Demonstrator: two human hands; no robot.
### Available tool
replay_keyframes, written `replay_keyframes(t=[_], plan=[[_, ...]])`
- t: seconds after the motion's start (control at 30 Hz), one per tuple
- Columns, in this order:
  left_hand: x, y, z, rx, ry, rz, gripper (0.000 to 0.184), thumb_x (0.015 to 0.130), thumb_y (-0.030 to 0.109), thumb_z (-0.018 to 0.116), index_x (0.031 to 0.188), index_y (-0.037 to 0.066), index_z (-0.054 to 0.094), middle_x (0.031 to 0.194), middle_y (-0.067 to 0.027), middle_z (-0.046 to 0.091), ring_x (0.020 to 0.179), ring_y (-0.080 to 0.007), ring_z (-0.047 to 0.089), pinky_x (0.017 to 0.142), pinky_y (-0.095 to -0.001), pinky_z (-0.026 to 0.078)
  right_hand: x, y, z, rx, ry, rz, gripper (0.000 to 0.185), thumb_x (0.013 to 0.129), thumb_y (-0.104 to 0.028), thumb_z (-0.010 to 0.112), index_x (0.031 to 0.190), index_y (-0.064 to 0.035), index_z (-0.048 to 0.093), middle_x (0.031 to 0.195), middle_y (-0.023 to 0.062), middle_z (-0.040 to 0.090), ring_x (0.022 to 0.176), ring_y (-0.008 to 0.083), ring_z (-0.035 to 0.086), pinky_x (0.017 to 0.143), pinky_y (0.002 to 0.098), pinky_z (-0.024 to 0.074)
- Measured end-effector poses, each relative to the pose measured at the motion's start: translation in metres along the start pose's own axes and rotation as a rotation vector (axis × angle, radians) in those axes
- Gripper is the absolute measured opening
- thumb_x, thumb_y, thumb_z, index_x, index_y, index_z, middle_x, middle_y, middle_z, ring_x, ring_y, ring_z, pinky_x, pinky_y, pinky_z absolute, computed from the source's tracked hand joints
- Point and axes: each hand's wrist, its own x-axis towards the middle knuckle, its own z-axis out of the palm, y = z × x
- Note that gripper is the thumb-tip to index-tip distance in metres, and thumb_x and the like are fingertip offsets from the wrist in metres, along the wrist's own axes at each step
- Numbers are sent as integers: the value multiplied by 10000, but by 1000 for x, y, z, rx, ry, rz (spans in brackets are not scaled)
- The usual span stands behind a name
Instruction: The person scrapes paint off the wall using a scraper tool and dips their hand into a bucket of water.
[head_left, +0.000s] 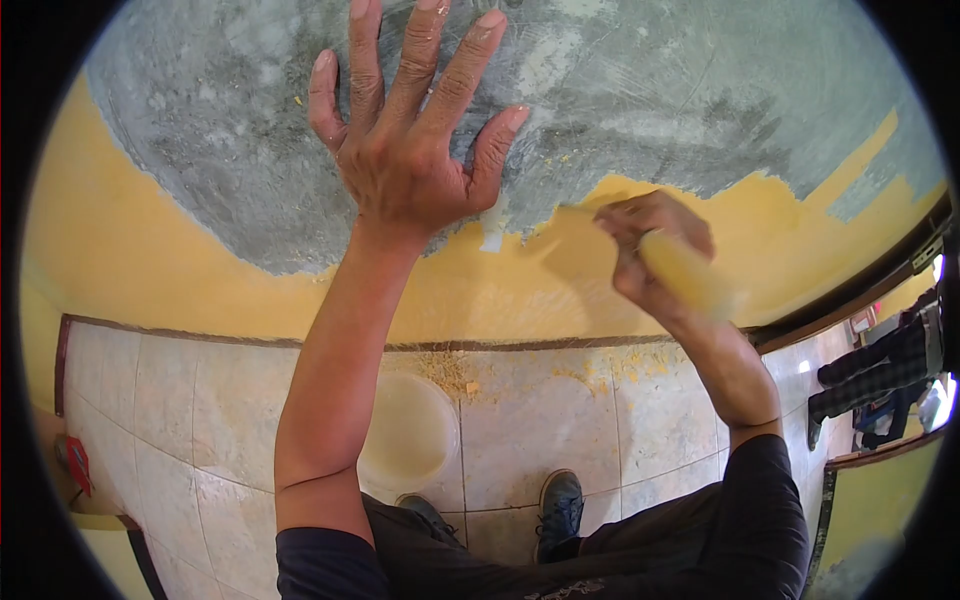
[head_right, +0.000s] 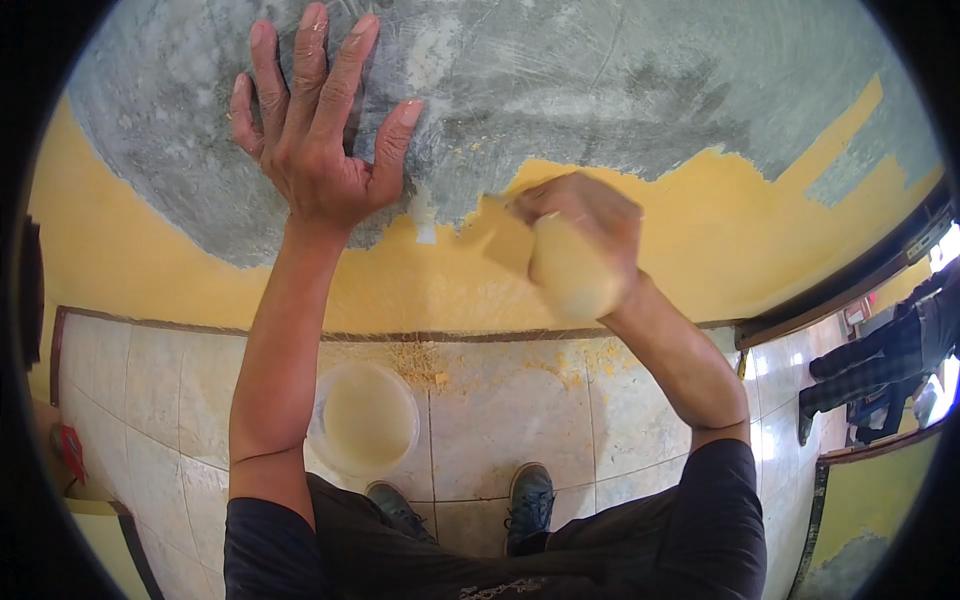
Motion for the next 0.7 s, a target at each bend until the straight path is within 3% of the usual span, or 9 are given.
replay_keyframes(t=[0.07,0.17,0.33,0.43,0.57,0.63,0.67,0.7], plan=[[-3,1,-1,3,0,-12,500,923,478,568,1263,130,684,1440,-136,540,1423,-418,351,1166,-503,129,0,3,7,76,103,3,200,699,60,758,771,-38,600,731,89,660,644,249,678,549,333,538],[-1,2,-3,13,-23,-4,500,922,475,568,1264,128,682,1444,-137,535,1423,-421,348,1165,-505,132,5,0,-1,5,18,-122,222,682,69,773,778,-34,602,725,83,657,624,235,670,536,321,531],[0,3,-4,20,-26,-8,498,917,459,572,1263,118,681,1438,-153,538,1421,-430,346,1160,-503,140,-1,3,2,-29,33,-100,233,679,45,788,770,-37,590,695,84,641,575,234,638,506,318,506],[1,3,-4,24,-26,-5,494,913,447,574,1260,112,682,1432,-161,541,1421,-435,344,1158,-506,141,3,3,0,-5,152,-27,235,676,57,777,768,-38,583,680,91,628,556,235,622,498,320,496],[0,1,1,17,-11,10,490,908,433,579,1263,110,679,1433,-162,540,1422,-437,342,1154,-514,143,-2,6,-4,6,82,-119,195,757,149,677,799,-30,612,759,105,692,671,249,698,587,309,549],[-3,-1,9,31,99,48,529,876,493,625,1322,208,641,1415,-54,576,1402,-336,407,1148,-421,109,-11,12,1,94,-3,50,197,768,148,678,798,-31,600,762,103,693,687,242,702,593,315,552],[-3,-2,9,32,104,56,529,876,493,625,1322,208,641,1415,-54,576,1402,-336,407,1148,-421,109,-8,1,-7,-64,-154,-7,189,793,135,677,796,-33,592,764,101,693,699,222,704,606,321,555],[-3,-3,10,18,113,59,530,875,493,627,1322,209,640,1415,-54,575,1403,-336,406,1149,-421,107,-5,0,-7,-65,-147,-12,189,793,135,677,796,-33,592,764,101,693,699,222,704,606,321,555]])
